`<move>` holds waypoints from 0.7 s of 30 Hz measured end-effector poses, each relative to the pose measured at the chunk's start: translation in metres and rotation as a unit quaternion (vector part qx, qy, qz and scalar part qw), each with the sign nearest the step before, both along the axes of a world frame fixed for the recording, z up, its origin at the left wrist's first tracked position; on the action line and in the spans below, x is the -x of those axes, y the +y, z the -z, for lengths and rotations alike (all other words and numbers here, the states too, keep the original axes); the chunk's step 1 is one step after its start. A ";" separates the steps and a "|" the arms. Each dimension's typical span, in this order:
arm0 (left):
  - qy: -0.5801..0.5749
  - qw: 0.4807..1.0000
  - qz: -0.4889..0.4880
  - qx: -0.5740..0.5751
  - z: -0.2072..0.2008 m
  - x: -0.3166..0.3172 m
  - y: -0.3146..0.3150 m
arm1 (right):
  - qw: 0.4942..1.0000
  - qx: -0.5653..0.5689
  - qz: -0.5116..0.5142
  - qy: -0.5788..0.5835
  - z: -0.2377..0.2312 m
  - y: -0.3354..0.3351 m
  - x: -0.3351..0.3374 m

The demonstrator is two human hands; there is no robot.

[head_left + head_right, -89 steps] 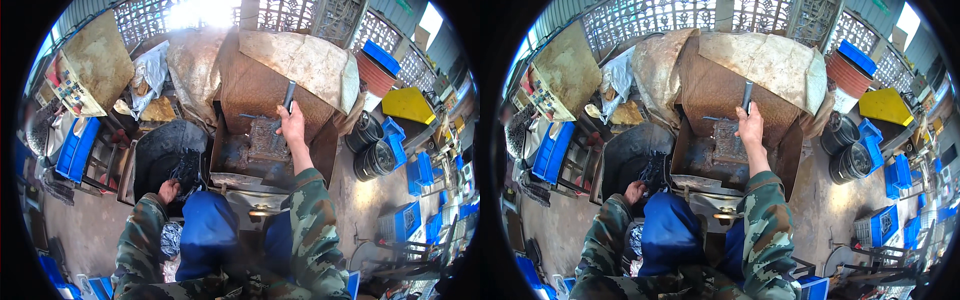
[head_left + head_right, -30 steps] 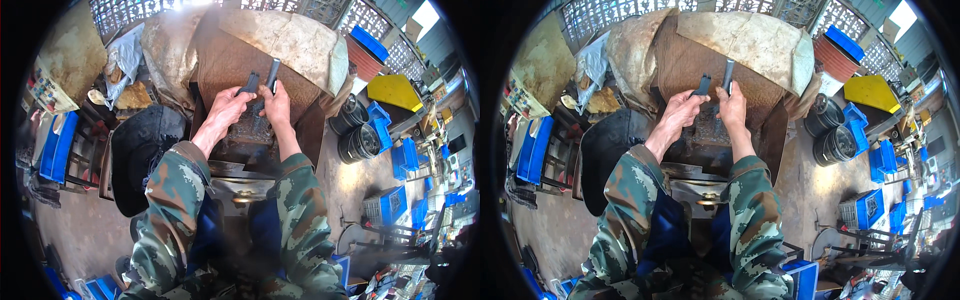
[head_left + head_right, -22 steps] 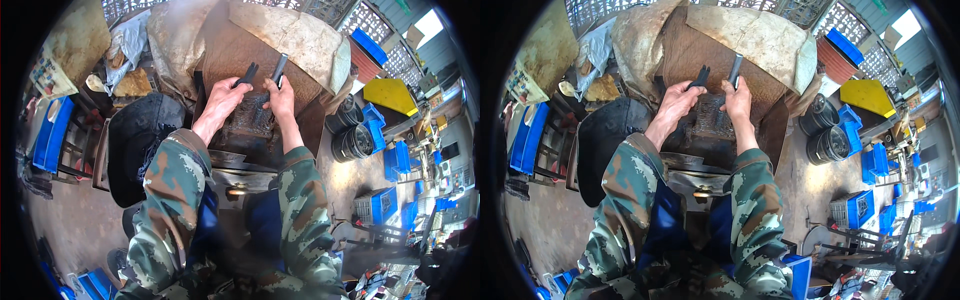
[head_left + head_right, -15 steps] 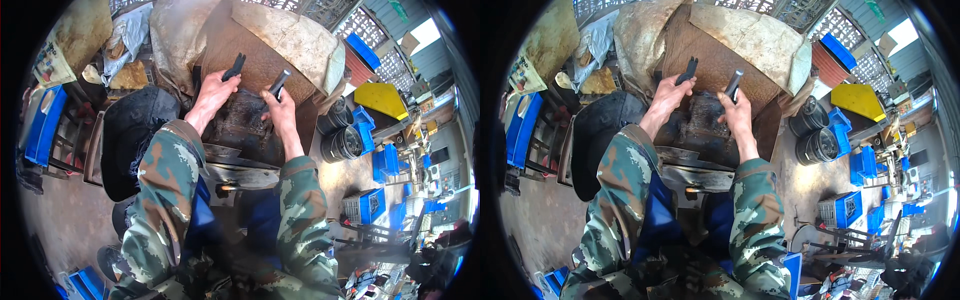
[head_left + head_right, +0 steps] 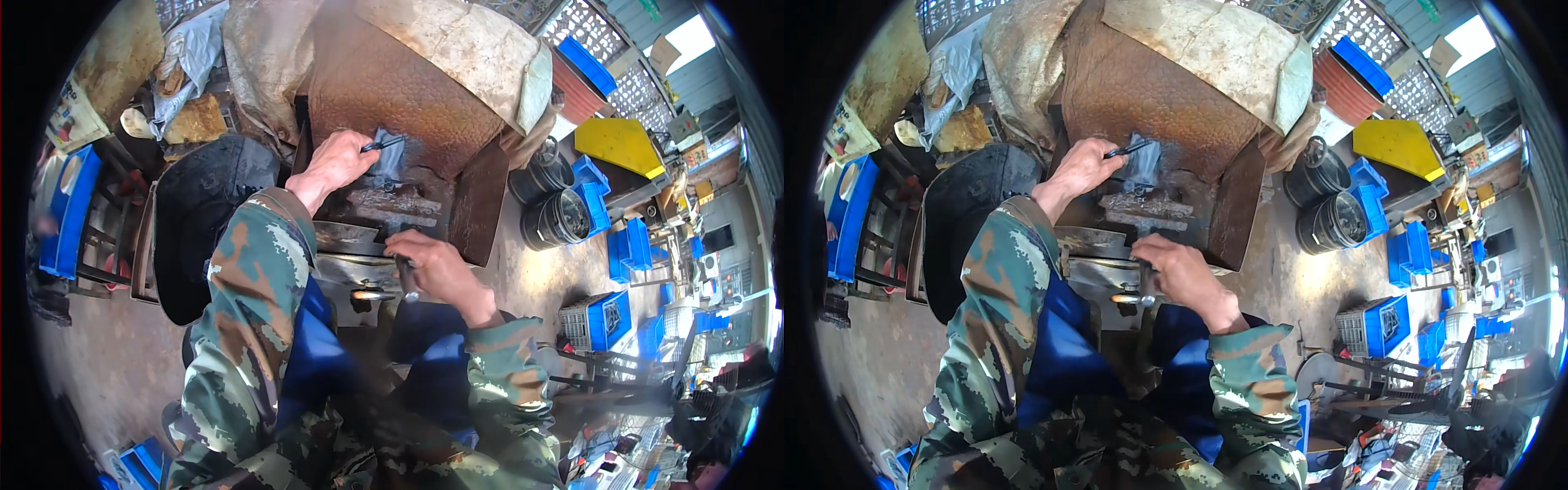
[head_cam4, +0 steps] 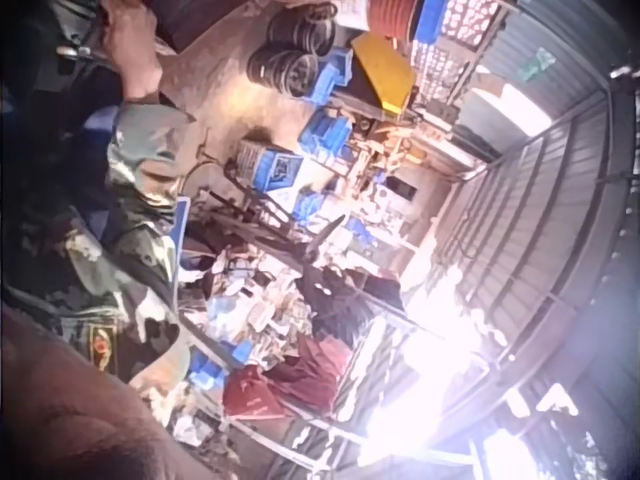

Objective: Assembling small metal mechanical components into a main housing unit using hand tools at a workshop bench.

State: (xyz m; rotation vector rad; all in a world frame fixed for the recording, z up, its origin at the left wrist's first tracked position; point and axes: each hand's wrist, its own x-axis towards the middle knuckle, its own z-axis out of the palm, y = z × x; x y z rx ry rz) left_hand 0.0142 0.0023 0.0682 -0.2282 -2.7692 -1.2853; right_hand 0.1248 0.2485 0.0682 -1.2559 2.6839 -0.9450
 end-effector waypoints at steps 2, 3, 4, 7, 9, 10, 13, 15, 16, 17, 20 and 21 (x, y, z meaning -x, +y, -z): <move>-0.013 0.997 0.033 0.074 0.005 0.001 -0.003 | 0.995 -0.089 -0.004 -0.054 0.002 0.001 -0.008; -0.016 0.996 0.033 0.077 0.009 0.002 -0.006 | 0.995 -0.085 -0.005 -0.057 0.003 0.001 -0.008; -0.036 0.994 0.051 0.090 0.015 0.003 -0.010 | 0.995 -0.076 -0.016 -0.063 0.005 0.001 -0.006; -0.039 0.989 0.087 0.114 0.035 0.006 -0.025 | 0.997 -0.018 -0.027 -0.070 0.005 -0.002 0.011; -0.137 0.975 0.148 0.091 0.042 0.017 0.000 | 0.997 0.045 0.013 -0.068 -0.003 0.012 0.023; -0.176 0.969 0.153 0.082 0.044 0.022 0.014 | 0.975 0.054 0.111 -0.185 -0.008 0.022 0.021; -0.106 0.986 0.119 0.041 0.039 0.013 -0.025 | 0.915 0.177 0.214 -0.294 -0.027 -0.010 0.029; -0.089 0.990 0.099 0.044 0.038 0.018 -0.023 | 0.907 0.189 0.237 -0.291 -0.027 -0.010 0.037; -0.073 0.993 0.077 0.045 0.035 0.020 -0.019 | 0.900 0.200 0.258 -0.290 -0.027 -0.009 0.041; -0.070 0.993 0.080 0.044 0.034 0.021 -0.014 | 0.900 0.200 0.262 -0.286 -0.025 -0.009 0.045; -0.156 0.964 0.084 -0.197 0.010 0.012 0.006 | 0.818 0.357 0.304 -0.335 -0.020 -0.012 0.056; -0.152 0.964 0.090 -0.198 -0.005 0.004 0.013 | 0.819 0.358 0.307 -0.328 -0.022 -0.013 0.059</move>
